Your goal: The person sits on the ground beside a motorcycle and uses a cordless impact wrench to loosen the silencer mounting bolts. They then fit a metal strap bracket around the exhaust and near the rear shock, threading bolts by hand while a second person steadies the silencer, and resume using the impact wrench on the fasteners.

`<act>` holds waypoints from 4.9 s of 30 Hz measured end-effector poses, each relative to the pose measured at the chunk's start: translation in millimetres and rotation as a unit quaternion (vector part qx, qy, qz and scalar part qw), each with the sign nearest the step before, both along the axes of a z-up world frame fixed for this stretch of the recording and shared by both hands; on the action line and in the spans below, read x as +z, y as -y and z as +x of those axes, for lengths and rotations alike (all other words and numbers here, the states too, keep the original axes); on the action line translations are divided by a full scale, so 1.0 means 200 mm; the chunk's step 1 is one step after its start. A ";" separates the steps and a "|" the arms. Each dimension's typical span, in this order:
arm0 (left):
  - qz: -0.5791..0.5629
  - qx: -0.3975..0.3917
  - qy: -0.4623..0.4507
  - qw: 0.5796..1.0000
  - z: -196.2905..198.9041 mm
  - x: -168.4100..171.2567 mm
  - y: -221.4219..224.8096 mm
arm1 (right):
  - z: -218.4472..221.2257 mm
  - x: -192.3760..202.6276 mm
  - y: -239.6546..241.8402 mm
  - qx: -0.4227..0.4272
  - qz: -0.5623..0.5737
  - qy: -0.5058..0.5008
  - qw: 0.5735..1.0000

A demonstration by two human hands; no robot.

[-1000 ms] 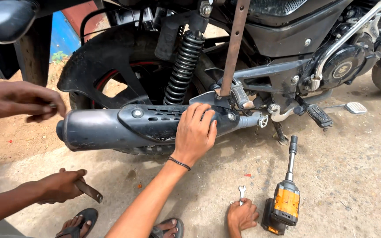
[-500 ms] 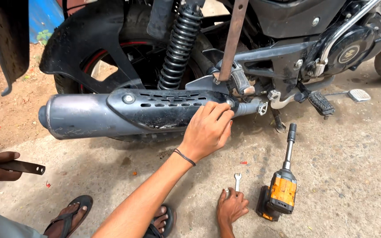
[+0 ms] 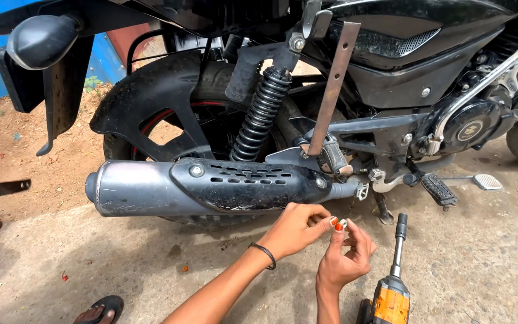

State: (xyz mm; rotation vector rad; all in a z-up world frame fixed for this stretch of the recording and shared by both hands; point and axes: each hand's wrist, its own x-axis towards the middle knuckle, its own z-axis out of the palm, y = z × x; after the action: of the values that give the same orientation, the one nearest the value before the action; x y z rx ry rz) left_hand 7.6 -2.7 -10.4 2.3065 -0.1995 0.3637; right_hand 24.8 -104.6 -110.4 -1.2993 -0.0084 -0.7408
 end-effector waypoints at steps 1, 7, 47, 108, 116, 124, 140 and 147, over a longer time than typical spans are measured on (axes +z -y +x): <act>-0.001 0.000 0.002 1.000 0.01 -0.01 0.00 | 0.00 0.03 0.02 0.000 -0.001 0.002 1.000; -0.371 -0.113 -0.090 0.917 0.04 -0.05 -0.01 | 0.03 0.18 0.05 0.005 -0.113 0.108 0.988; -0.101 0.068 -0.354 0.927 0.25 -0.71 -0.44 | 0.86 1.09 -0.10 0.336 -0.373 0.204 0.840; -0.199 0.394 0.238 0.865 0.60 0.62 -0.24 | 0.76 1.40 -0.08 0.393 -0.256 0.223 0.855; -0.261 0.396 0.309 0.824 0.55 0.57 -0.31 | 0.79 1.39 0.01 0.473 -0.272 0.240 0.803; -0.349 0.313 0.403 0.786 0.38 0.57 -0.05 | 0.84 1.34 -0.04 0.474 -0.243 0.283 0.798; -0.787 -0.286 -0.155 0.525 0.43 0.16 -0.15 | 0.99 1.26 -0.04 0.325 -0.260 0.411 0.811; -0.698 -0.346 -0.110 0.617 0.46 0.20 -0.16 | 1.03 1.20 -0.08 0.242 -0.315 0.238 0.886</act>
State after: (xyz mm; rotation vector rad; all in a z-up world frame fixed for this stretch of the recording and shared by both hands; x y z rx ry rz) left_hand 99.0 29.7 29.3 0.5680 -0.4504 -0.1877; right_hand 231.3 -88.8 129.0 -1.5975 -1.0132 -0.6192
